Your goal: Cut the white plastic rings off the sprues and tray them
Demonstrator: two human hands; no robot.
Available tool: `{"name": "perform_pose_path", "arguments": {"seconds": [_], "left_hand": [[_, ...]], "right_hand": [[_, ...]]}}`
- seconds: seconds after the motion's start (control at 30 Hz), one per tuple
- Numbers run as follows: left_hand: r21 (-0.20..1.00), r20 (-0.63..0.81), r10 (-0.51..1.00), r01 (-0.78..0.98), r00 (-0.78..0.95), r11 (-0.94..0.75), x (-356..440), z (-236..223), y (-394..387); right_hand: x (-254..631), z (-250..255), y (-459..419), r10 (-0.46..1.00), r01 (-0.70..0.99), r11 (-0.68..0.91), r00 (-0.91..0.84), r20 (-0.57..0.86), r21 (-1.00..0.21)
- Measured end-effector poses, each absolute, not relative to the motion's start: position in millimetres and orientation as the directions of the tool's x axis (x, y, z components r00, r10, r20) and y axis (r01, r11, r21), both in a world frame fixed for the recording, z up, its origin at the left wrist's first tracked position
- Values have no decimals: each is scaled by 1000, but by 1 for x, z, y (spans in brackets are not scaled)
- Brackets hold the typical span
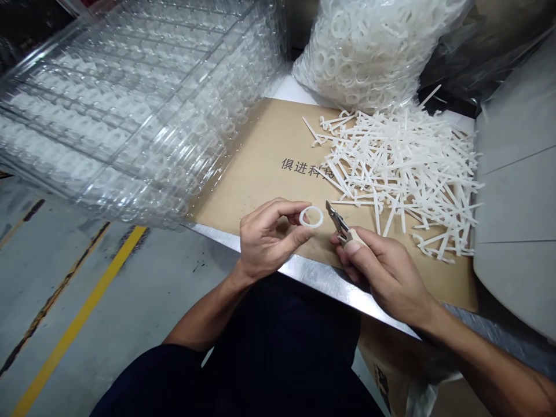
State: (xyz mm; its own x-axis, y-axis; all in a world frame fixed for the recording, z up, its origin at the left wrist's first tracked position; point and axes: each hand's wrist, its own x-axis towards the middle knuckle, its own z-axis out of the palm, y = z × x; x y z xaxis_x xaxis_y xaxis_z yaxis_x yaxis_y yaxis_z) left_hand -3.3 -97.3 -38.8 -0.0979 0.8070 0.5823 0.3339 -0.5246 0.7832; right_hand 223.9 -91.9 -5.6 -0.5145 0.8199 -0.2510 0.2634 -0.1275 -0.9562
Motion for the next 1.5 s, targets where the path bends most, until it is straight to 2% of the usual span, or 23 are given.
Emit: {"name": "perform_pose_path", "arguments": {"seconds": [0.2, 0.33, 0.5, 0.7, 0.83, 0.97, 1.07, 1.2, 1.37, 1.5], "left_hand": [[730, 627, 779, 371, -28, -574, -2, -32, -97], [634, 673, 718, 361, 179, -684, 1, -26, -98], [640, 580, 709, 314, 401, -702, 5, -23, -100], [671, 541, 727, 304, 422, -676, 5, -25, -100], [680, 538, 733, 300, 417, -669, 6, -24, -99], [681, 547, 730, 289, 410, -672, 7, -24, -98], [691, 556, 732, 269, 395, -671, 7, -26, -99], [711, 578, 748, 249, 325, -658, 6, -27, -99], [713, 604, 771, 297, 201, -635, 5, -26, -98], [713, 613, 773, 306, 164, -630, 4, -25, -97]], "right_hand": [[223, -4, -89, 850, 204, -147, -474, -229, -968], [220, -1, -83, 910, 184, -46, -398, -118, -982], [215, 2, -80, 921, 193, -33, -376, -105, -981], [214, 7, -84, 940, 293, 133, -341, 26, -947], [214, 6, -87, 936, 317, 163, -348, 45, -934], [213, 4, -90, 939, 239, 39, -342, -47, -970], [213, 3, -89, 925, 91, -135, -345, -158, -987], [213, 4, -87, 887, -113, -314, -390, -249, -943], [216, 5, -86, 877, -189, -346, -412, -246, -919], [216, 5, -86, 879, -203, -352, -408, -248, -914]]}}
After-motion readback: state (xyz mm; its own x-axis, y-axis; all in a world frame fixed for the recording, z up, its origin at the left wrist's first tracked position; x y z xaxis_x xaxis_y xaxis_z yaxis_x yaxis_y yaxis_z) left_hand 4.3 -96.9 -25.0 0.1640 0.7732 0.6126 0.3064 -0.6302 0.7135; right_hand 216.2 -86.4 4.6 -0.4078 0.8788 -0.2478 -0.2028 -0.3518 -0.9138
